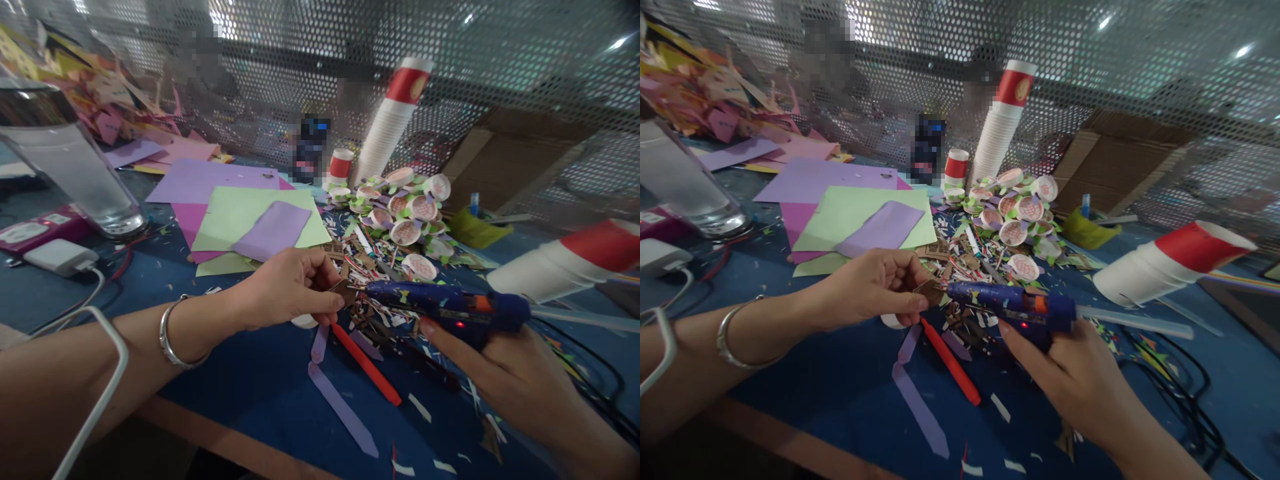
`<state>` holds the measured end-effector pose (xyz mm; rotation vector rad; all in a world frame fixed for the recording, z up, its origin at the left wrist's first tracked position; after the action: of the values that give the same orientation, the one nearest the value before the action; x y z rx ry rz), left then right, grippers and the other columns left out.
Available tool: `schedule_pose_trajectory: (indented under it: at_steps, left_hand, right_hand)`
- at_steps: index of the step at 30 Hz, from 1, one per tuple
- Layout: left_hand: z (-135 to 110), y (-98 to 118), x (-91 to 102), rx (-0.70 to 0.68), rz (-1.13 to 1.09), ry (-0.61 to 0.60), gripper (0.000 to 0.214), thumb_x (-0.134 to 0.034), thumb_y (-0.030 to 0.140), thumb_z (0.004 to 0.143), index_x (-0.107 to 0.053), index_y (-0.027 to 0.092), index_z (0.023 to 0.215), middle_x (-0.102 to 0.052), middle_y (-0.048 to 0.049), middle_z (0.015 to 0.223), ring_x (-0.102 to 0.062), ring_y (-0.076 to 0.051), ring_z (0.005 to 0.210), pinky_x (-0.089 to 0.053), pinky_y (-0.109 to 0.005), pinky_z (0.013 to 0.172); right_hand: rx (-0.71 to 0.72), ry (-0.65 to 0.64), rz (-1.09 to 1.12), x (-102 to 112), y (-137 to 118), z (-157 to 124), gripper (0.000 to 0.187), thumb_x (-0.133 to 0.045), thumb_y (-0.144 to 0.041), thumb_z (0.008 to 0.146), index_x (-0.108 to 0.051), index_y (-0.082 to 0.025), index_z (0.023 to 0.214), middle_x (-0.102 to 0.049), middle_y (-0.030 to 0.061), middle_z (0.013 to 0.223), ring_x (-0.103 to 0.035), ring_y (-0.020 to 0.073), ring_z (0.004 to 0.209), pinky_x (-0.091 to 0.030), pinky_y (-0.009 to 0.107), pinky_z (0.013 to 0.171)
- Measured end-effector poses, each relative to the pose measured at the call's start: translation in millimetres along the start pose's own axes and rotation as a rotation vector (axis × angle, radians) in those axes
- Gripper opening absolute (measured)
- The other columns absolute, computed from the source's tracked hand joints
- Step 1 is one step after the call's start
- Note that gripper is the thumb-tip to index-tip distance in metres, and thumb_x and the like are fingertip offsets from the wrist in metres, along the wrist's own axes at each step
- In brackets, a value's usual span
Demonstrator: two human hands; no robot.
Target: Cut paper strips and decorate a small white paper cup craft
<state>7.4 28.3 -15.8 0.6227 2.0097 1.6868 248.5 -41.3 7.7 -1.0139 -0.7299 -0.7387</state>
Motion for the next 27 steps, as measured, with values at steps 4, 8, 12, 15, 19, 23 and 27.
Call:
schedule_pose_trajectory:
  at_steps: [4, 8, 12, 15, 19, 23, 27]
  left_hand:
    - [0.8, -1.4, 0.2, -0.005, -0.003, -0.002, 0.021, -0.075, 0.011, 0.079, -0.056, 0.016, 0.085, -0.068, 0.0034, 0.062, -0.069, -0.01, 0.055, -0.055, -0.019, 0.056]
    - [0.7, -2.1, 0.6, -0.009, 0.007, 0.001, 0.02, -0.075, 0.012, 0.08, -0.056, 0.016, 0.085, -0.068, 0.0033, 0.062, -0.069, -0.01, 0.056, -0.056, -0.019, 0.056]
    - [-0.5, -0.9, 0.7, -0.021, 0.017, 0.011, 0.02, -0.074, 0.01, 0.081, -0.055, 0.016, 0.085, -0.068, 0.0033, 0.062, -0.07, -0.01, 0.056, -0.057, -0.019, 0.056]
    - [-1.2, -0.1, 0.2, -0.032, 0.009, 0.02, 0.02, -0.074, 0.009, 0.081, -0.055, 0.016, 0.085, -0.067, 0.0038, 0.063, -0.07, -0.01, 0.057, -0.057, -0.018, 0.056]
    - [-1.2, -0.6, 0.1, -0.042, -0.022, 0.028, 0.022, -0.074, 0.009, 0.079, -0.054, 0.017, 0.085, -0.067, 0.004, 0.064, -0.069, -0.009, 0.056, -0.056, -0.018, 0.056]
    - [-1.4, -0.6, 1.8, -0.085, -0.001, 0.025, 0.022, -0.075, 0.009, 0.078, -0.055, 0.017, 0.084, -0.065, 0.0051, 0.062, -0.067, -0.008, 0.056, -0.055, -0.019, 0.056]
    - [-2.2, -0.2, 3.6, -0.118, 0.04, 0.02, 0.021, -0.074, 0.01, 0.08, -0.055, 0.017, 0.084, -0.065, 0.0051, 0.062, -0.065, -0.008, 0.056, -0.053, -0.019, 0.056]
  right_hand:
    - [-0.023, -0.003, -0.018, 0.3, 3.0, -2.0, 0.038, -0.062, -0.047, 0.09, -0.068, -0.029, 0.056, -0.067, -0.0006, 0.053, -0.06, 0.0215, 0.047, -0.053, 0.034, 0.049]
    - [0.004, -0.009, -0.004, 0.3, 2.6, -2.7, 0.037, -0.062, -0.044, 0.09, -0.069, -0.029, 0.058, -0.072, 0.0, 0.058, -0.064, 0.0225, 0.05, -0.054, 0.034, 0.049]
    - [0.012, 0.04, -0.011, 1.8, 0.2, -2.6, 0.033, -0.064, -0.042, 0.088, -0.068, -0.029, 0.058, -0.07, -0.0015, 0.055, -0.063, 0.0222, 0.047, -0.057, 0.035, 0.053]
    - [-0.01, 0.038, -0.022, 2.3, 1.4, -3.4, 0.034, -0.064, -0.043, 0.087, -0.069, -0.03, 0.057, -0.068, -0.0012, 0.053, -0.061, 0.0224, 0.045, -0.058, 0.037, 0.056]
    - [-0.048, 0.054, -0.051, 3.2, 5.5, -4.4, 0.036, -0.064, -0.051, 0.086, -0.073, -0.031, 0.058, -0.069, 0.0022, 0.054, -0.064, 0.0267, 0.049, -0.053, 0.038, 0.051]
    - [-0.071, 0.029, -0.049, 2.2, 5.1, -2.6, 0.038, -0.062, -0.052, 0.085, -0.07, -0.032, 0.053, -0.065, 0.0019, 0.051, -0.06, 0.0257, 0.047, -0.054, 0.039, 0.053]
    - [-0.078, -0.01, 0.009, 2.3, 3.0, 0.3, 0.038, -0.061, -0.047, 0.085, -0.065, -0.029, 0.052, -0.061, -0.0002, 0.046, -0.058, 0.0223, 0.043, -0.051, 0.033, 0.047]
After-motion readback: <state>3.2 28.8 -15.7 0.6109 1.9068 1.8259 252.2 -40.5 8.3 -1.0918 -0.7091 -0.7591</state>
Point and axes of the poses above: each hand's wrist, its own z-axis towards the middle knuckle, its own x-axis out of the back of the hand, y = z × x, the point moved 3 cm from there along z, towards the middle knuckle
